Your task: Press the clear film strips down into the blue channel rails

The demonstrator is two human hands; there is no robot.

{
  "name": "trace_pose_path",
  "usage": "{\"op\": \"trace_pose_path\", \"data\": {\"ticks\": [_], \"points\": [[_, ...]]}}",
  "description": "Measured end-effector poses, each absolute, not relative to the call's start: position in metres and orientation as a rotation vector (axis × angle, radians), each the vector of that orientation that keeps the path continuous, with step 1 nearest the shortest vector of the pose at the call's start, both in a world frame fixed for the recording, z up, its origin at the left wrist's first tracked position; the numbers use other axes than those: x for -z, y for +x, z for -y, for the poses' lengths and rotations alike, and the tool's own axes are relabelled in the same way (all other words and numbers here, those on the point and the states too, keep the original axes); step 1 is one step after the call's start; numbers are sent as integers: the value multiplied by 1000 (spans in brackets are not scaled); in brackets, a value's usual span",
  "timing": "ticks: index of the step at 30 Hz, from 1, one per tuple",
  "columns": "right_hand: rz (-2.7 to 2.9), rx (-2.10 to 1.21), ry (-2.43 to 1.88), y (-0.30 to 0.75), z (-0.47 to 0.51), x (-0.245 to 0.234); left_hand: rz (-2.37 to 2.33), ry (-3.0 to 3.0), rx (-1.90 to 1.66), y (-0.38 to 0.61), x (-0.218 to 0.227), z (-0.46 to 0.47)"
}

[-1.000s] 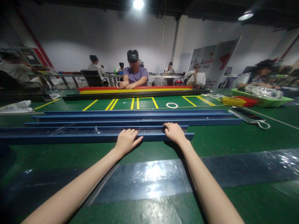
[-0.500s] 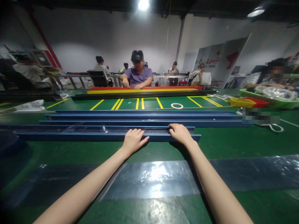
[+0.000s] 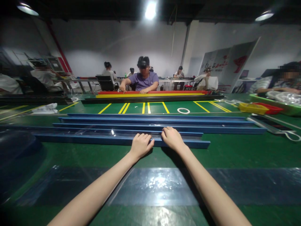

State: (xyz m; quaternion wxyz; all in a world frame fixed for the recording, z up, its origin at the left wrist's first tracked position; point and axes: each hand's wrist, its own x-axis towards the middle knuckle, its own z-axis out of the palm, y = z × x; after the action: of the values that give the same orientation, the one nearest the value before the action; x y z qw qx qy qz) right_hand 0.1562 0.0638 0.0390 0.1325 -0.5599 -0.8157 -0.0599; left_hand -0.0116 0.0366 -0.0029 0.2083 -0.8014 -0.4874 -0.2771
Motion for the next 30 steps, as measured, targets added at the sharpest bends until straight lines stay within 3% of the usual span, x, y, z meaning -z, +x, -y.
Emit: {"op": "trace_pose_path", "data": {"ticks": [20,30], "points": [[2366,270,-1688,161,-72,-33,1472,-1991,847,-24,1,-39],[2219,5,-1712,207,-76,-34,1349,-2079,796,-20,-1,-37]]}}
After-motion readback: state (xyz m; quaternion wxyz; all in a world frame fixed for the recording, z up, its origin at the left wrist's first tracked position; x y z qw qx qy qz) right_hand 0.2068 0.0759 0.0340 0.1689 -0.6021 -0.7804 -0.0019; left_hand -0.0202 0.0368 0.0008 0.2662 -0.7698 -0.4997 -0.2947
